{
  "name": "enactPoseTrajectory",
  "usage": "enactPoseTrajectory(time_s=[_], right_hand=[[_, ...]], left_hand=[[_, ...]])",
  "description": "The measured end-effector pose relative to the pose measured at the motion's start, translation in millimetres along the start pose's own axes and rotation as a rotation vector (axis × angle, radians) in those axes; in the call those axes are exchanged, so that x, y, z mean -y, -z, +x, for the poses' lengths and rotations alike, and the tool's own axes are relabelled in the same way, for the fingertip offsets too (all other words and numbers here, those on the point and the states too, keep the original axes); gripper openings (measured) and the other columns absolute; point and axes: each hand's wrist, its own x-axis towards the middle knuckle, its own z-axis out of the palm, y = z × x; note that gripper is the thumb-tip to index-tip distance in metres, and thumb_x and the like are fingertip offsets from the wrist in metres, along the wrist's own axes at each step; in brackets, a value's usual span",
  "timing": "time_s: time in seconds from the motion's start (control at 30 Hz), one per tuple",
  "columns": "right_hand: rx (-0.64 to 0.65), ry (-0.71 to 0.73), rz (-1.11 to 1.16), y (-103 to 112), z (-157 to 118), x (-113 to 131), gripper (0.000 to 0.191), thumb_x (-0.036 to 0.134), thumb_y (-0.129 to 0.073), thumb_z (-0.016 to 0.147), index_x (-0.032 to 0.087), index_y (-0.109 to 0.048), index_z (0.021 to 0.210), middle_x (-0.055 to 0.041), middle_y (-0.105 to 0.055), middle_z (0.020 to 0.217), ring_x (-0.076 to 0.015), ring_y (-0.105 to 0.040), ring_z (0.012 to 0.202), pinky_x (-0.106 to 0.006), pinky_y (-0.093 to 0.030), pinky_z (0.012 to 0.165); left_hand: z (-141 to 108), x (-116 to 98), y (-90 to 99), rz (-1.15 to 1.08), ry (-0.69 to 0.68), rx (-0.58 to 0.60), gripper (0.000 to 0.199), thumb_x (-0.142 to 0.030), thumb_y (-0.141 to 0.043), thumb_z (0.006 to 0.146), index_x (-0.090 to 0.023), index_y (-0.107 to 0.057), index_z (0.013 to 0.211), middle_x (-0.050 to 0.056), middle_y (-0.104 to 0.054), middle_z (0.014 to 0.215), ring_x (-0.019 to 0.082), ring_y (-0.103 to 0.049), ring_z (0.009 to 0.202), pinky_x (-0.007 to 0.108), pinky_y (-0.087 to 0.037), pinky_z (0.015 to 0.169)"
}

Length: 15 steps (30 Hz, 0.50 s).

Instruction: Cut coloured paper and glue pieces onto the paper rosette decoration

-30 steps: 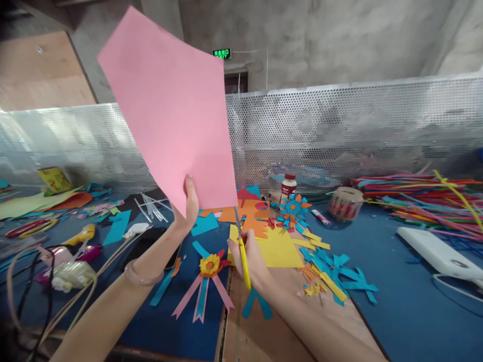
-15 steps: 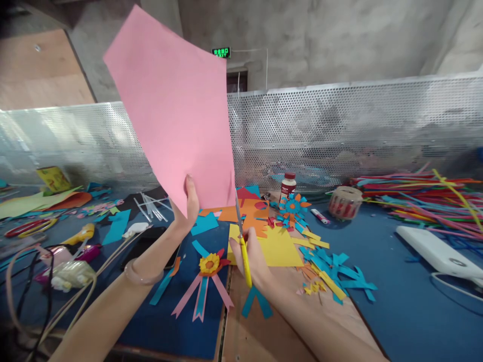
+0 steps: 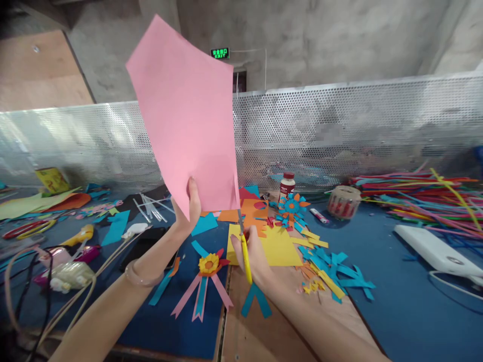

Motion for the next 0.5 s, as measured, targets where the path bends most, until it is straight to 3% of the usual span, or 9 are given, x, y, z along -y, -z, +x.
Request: enactPoseTrajectory(time_s=[0.27, 0.5], right_hand=[[-0.059, -0.027, -0.017, 0, -1, 9, 0.023, 0.04, -0.055, 0.081, 0.025, -0.038, 0.076, 0.0026, -0.044, 0.066, -0.0167, -0.045, 0.06, -0.029, -0.038, 0.056], [-0.082, -0.009, -0.072, 19, -13, 48, 0.031, 0.044, -0.061, 0.077, 0.024, -0.039, 0.069, 0.003, -0.04, 0.056, -0.0152, -0.042, 0.052, -0.029, -0.034, 0.052]], left_hand=[[-7, 2, -7.2, 0.002, -0.038, -0.03, 0.026, -0.034, -0.053, 0.09, -0.017, -0.061, 0.108, 0.008, -0.069, 0.097, 0.022, -0.063, 0.107, 0.036, -0.052, 0.094], [-19, 4, -8.7, 0.088, -0.04, 0.034, 0.029, -0.035, -0.049, 0.093, -0.016, -0.062, 0.111, 0.01, -0.069, 0.098, 0.021, -0.067, 0.09, 0.034, -0.054, 0.082]])
